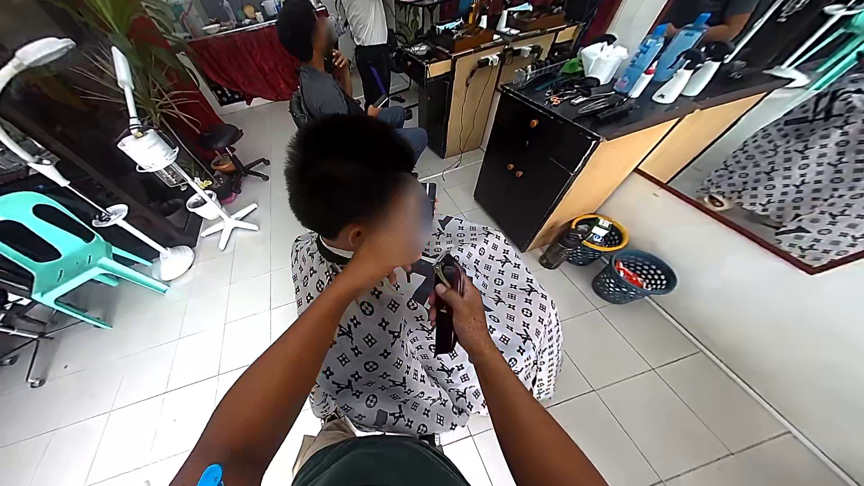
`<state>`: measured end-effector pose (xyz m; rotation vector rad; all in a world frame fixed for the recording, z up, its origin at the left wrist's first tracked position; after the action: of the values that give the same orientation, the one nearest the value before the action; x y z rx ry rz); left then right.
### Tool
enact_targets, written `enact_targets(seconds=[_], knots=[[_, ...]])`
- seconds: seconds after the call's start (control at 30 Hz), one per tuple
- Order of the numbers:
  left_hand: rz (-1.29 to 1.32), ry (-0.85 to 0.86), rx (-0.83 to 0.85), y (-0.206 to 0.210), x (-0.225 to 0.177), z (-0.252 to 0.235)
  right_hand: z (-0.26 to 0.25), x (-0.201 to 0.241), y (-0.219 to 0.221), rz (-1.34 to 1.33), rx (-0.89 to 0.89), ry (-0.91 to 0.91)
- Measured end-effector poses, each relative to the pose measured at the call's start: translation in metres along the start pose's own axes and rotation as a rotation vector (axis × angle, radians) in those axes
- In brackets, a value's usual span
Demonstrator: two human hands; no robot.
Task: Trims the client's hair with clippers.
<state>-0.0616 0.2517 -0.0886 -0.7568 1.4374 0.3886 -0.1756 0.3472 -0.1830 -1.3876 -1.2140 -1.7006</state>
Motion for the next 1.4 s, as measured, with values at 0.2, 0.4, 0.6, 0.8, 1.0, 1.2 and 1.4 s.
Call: enact_targets(seconds=[0.2, 0.4, 0.6, 0.8, 1.0, 1.2, 1.4], knots=[[-0.869, 0.534, -0.522, -0.028, -0.047, 0.061, -0.031, 0.02, 0.021, 0.068, 0.014, -0.01], [-0.815, 0.315, -0.743, -0.086, -0.032, 0.059, -0.049, 0.042, 0.061, 0.31, 0.103, -0.091], [-0.797, 0.263, -0.753, -0.094, -0.028, 0.059, -0.047, 0.051, 0.072, 0.526, 0.088, -0.118], [-0.802, 0.275, -0.757, -0.095, -0.029, 0.061, -0.051, 0.051, 0.079, 0.536, 0.107, -0.171], [-0.78, 0.293, -0.752, -0.097, -0.029, 0.06, -0.051, 0.052, 0.082, 0.549, 0.111, -0.158], [-0.783, 0.298, -0.757, -0.097, -0.031, 0.06, -0.05, 0.053, 0.084, 0.565, 0.108, -0.167], [-0.787, 0.275, -0.771, -0.1, -0.029, 0.057, -0.05, 0.056, 0.086, 0.549, 0.118, -0.2]])
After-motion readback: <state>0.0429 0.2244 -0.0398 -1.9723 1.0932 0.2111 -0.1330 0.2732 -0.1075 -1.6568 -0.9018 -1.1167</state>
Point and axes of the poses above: each hand's wrist, its own z-axis away from the middle knuckle, its own y-axis out of the palm, x = y × z, the point moved 10 cm from there along -z, towards the middle knuckle, and after that the axes turned 1 degree about z, right-handed, at the moved point
